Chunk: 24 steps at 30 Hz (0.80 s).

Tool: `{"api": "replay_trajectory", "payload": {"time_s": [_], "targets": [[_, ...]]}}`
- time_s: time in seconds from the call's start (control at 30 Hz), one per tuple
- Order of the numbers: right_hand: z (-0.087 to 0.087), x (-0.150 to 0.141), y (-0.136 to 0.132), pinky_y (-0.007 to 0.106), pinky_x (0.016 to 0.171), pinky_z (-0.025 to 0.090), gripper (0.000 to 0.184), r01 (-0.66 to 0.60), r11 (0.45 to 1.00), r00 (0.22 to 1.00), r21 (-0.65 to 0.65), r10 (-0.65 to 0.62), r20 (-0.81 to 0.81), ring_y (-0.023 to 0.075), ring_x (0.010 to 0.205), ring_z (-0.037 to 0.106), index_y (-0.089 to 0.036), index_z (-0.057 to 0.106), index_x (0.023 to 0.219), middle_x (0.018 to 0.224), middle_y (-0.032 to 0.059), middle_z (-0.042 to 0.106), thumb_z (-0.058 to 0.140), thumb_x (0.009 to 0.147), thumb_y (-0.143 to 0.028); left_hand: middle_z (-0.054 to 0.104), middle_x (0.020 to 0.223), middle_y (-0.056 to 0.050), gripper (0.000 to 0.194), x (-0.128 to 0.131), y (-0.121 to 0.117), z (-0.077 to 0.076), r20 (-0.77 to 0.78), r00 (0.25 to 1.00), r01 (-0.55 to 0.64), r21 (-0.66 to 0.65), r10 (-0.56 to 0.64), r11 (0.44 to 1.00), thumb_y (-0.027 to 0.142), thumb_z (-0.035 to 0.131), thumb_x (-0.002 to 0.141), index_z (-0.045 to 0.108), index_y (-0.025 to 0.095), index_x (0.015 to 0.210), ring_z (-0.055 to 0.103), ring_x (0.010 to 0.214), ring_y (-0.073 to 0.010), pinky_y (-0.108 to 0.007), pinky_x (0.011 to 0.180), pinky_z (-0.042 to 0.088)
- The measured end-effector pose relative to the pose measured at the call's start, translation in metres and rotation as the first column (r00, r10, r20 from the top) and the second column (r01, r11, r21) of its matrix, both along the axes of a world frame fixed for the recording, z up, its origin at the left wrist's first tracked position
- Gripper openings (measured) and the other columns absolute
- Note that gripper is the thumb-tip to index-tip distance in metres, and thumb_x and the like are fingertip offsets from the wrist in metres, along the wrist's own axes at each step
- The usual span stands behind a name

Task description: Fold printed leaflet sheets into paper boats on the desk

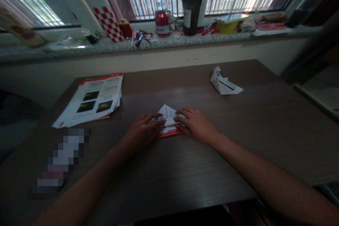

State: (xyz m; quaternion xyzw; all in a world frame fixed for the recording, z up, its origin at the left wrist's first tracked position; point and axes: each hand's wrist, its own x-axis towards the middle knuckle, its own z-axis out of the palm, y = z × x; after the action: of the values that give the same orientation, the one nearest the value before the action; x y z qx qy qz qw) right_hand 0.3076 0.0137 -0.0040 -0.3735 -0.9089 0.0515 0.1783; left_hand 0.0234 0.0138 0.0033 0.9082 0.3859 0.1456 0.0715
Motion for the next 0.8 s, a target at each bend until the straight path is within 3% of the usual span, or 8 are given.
{"api": "replay_trajectory", "payload": {"time_s": [0.1,0.2,0.37,0.5,0.67,0.8], "targets": [[0.0,0.002,0.0,0.057,0.107,0.05,0.032,0.001,1.0,1.0,0.005,-0.001,0.014,0.0345,0.134,0.058,-0.024,0.069,0.133,0.145,0.0142,0.064,0.059,0.105,-0.037,0.054,0.158,-0.007,0.036,-0.004,-0.001,0.006,-0.021,0.994,0.104,-0.083,-0.106,0.991,0.034,0.054,0.108,0.063,0.028,0.142,0.048,0.146,-0.0299,-0.056,0.12,0.038],[0.001,0.006,0.0,0.059,0.111,0.047,0.036,0.002,1.0,0.999,0.011,-0.002,0.034,0.0346,0.141,0.054,-0.025,0.067,0.137,0.152,0.0138,0.059,0.058,0.106,-0.038,0.05,0.163,-0.006,0.042,-0.008,-0.002,0.01,-0.035,0.988,0.142,-0.138,-0.148,0.98,0.037,0.049,0.11,0.055,0.029,0.151,0.042,0.152,-0.0266,-0.055,0.127,0.029],[-0.001,0.01,0.002,0.062,0.12,0.038,0.044,0.004,1.0,0.999,0.007,-0.004,0.054,0.0334,0.152,0.042,-0.029,0.058,0.149,0.164,0.0101,0.047,0.059,0.105,-0.037,0.056,0.156,-0.006,0.046,-0.009,-0.008,0.014,-0.032,0.98,0.193,-0.129,-0.198,0.973,0.045,0.053,0.108,0.055,0.034,0.153,0.041,0.152,-0.028,-0.055,0.129,0.025],[-0.005,0.011,0.002,0.063,0.125,0.031,0.051,-0.01,1.0,0.998,-0.007,0.01,0.056,0.0328,0.156,0.036,-0.03,0.049,0.157,0.17,0.0095,0.038,0.056,0.107,-0.037,0.044,0.166,-0.005,0.05,-0.009,-0.011,0.012,-0.043,0.971,0.228,-0.141,-0.236,0.963,0.048,0.05,0.109,0.048,0.036,0.158,0.031,0.158,-0.0288,-0.055,0.13,0.023],[0.0,0.01,0.001,0.063,0.126,0.031,0.058,-0.033,0.999,0.999,-0.028,0.032,-0.032,0.0318,0.157,0.034,-0.03,0.042,0.161,0.169,0.0089,0.038,0.058,0.106,-0.036,0.043,0.167,-0.004,0.05,-0.005,-0.016,0.008,-0.081,0.983,0.151,-0.145,-0.164,0.978,0.048,0.044,0.111,0.044,0.036,0.16,0.037,0.155,-0.0271,-0.053,0.127,0.029],[0.005,0.009,-0.002,0.059,0.124,0.037,0.053,-0.093,0.993,0.992,-0.074,0.086,-0.089,0.03,0.152,0.043,-0.029,0.048,0.158,0.164,0.0088,0.047,0.057,0.106,-0.035,0.045,0.165,-0.009,0.052,0.002,-0.024,0.007,-0.134,0.988,0.061,-0.09,-0.073,0.994,0.05,0.04,0.112,0.042,0.033,0.161,0.043,0.151,-0.0308,-0.057,0.122,0.031]]}}
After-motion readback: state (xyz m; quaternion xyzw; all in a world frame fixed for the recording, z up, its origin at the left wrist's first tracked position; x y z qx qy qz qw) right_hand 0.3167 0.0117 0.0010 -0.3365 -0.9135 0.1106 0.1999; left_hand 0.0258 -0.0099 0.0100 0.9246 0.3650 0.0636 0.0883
